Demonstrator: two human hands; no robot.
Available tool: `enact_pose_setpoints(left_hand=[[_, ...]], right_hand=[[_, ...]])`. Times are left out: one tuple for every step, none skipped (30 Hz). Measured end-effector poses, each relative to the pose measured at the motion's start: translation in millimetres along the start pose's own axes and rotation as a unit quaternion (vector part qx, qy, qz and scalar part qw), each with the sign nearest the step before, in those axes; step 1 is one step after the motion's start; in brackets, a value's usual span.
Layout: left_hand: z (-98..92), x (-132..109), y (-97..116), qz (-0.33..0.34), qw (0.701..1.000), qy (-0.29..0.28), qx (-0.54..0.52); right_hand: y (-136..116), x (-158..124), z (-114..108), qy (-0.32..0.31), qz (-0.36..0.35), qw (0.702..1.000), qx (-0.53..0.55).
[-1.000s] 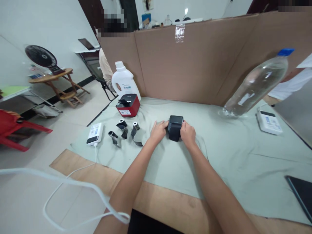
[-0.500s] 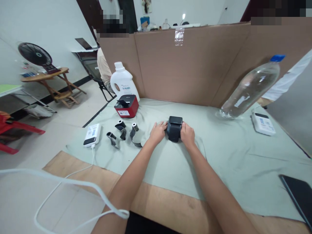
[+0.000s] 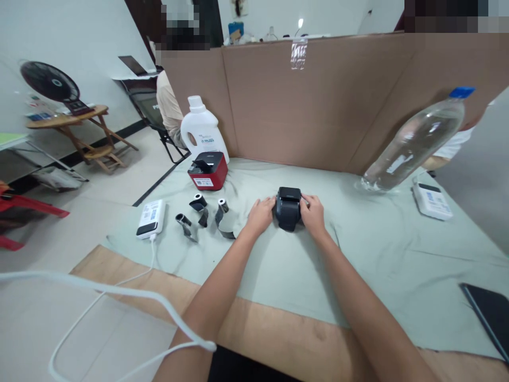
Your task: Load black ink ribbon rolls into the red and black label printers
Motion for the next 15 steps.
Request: enact_pose_setpoints(left_hand=[[0.3,0,0,0.001,1.000,0.002,0.002],[0.6,0,-1,0.001,1.000,0.005,0.004],[0.9,0,-1,0.000,1.000,0.009,0.004],[1.1,0,-2,0.001,1.000,0.012,0.004],[1.2,0,-2,0.001,1.000,0.015,0.002],[1.2,0,-2,0.001,1.000,0.018,-0.001],[1.0,0,-3,0.002,1.000,0.019,-0.004],[0.9,-1,-3,0.003,1.000,0.017,-0.007],[0.8,-1,-3,0.004,1.000,0.015,-0.009],[0.7,-1,-3,0.005,1.000,0.012,-0.009],[0.7,-1,-3,0.007,1.000,0.009,-0.009],[0.7,0,-4,0.007,1.000,0.007,-0.008],[0.7,0,-4,0.008,1.000,0.006,-0.007],[0.8,0,-5,0.009,1.000,0.007,-0.005],[0.9,0,-5,0.010,1.000,0.008,-0.004]], right_hand=[[-3,2,-3,-0.004,-0.005,1.000,-0.020],[-7,6,-7,-0.008,-0.006,0.999,-0.044],[-11,11,-12,-0.010,-0.003,0.998,-0.069],[-15,17,-16,-0.010,0.004,0.995,-0.094],[-19,25,-20,-0.011,0.014,0.993,-0.117],[-23,32,-23,-0.015,0.027,0.990,-0.136],[-26,40,-26,-0.021,0.040,0.988,-0.151],[-30,48,-29,-0.030,0.053,0.985,-0.164],[-33,54,-30,-0.039,0.068,0.980,-0.181],[-35,59,-32,-0.052,0.082,0.974,-0.203],[-37,63,-32,-0.065,0.093,0.966,-0.231],[-39,66,-32,-0.080,0.099,0.957,-0.262],[-41,67,-31,-0.098,0.096,0.947,-0.290],[-43,69,-29,-0.124,0.082,0.939,-0.310],[-45,70,-26,-0.155,0.060,0.933,-0.320]])
Point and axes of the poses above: each hand's wrist, its own x-axis towards the middle knuckle, its own z-axis out of the palm, y = z × x, the point moved 3 cm from there along x, towards the middle knuckle, and after that the axes turned 12 degrees about -y, right-handed, at the moved point
